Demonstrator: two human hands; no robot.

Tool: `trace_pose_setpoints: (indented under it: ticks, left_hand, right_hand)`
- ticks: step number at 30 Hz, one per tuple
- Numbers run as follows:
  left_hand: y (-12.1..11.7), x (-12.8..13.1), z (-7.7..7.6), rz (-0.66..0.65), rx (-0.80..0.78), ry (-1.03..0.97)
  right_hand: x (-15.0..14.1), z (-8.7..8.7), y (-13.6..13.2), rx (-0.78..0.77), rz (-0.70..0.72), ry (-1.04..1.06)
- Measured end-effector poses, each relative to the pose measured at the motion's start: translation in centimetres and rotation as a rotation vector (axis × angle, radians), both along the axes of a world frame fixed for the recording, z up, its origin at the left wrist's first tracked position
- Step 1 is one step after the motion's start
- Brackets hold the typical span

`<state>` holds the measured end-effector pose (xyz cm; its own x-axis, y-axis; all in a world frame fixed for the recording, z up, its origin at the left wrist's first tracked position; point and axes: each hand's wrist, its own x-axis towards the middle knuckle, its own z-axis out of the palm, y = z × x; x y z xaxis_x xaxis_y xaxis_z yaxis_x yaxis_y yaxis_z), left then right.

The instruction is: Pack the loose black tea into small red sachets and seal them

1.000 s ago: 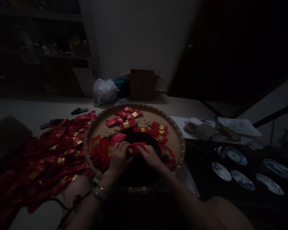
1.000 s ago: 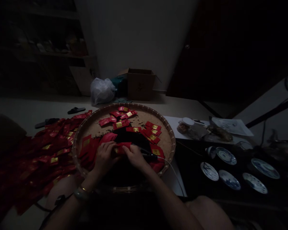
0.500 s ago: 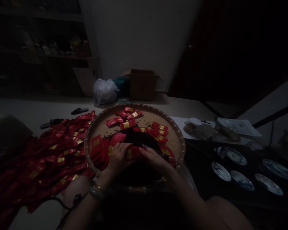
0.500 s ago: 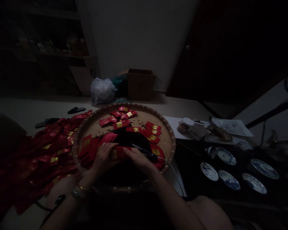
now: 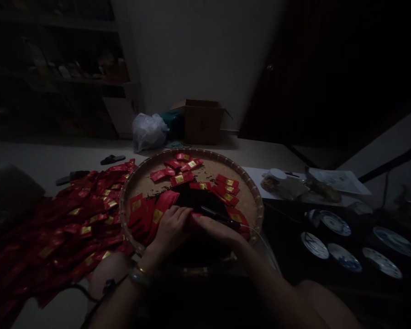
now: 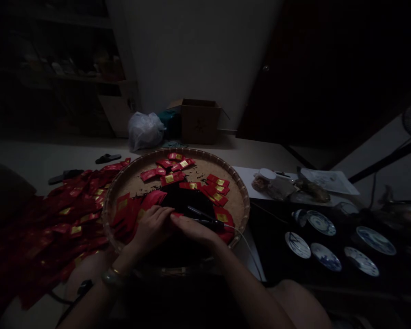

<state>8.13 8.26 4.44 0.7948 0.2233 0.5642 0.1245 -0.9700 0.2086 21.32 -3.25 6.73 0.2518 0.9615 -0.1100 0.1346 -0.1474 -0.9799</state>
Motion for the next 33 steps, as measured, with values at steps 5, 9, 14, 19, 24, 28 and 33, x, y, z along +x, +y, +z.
trace_pose_setpoints:
  ticks: [5,9,14,19,24,28,33]
  left_hand:
    - [-0.1,0.2,-1.2,-0.041,-0.099,-0.029]
    - [0.2,-0.1,-1.5,0.006,-0.167,-0.035]
    - [1.0,-0.6,-1.9,0.138,-0.265,-0.088]
    - [1.0,-0.8,-1.9,0.211,-0.304,-0.168]
    - [0.4,-0.7,-1.4,0.23,-0.284,-0.195]
    - [0.5,-0.9,-1.0,0.201,-0.243,-0.064]
    - [1.2,-1.7,0.8,0.01,-0.32,0.068]
  right_hand:
    - [-0.8,0.3,0.8,0.062,0.148,-0.015]
    - [-0.4,1.9,0.1,-0.007,0.108,0.019]
    - [1.4,2.5,-1.4,0.1,-0.154,0.222]
    - [2.3,-0.3,-2.4,-0.182,-0.121,-0.334]
    - [2.7,-1.0,-2.6,-0.278,-0.01,-0.741]
    - [2.2,-0.8,-2.3,-0.4,0.123,-0.875]
    - [0.0,-1.3,-1.9,-0.533,0.285,-1.097]
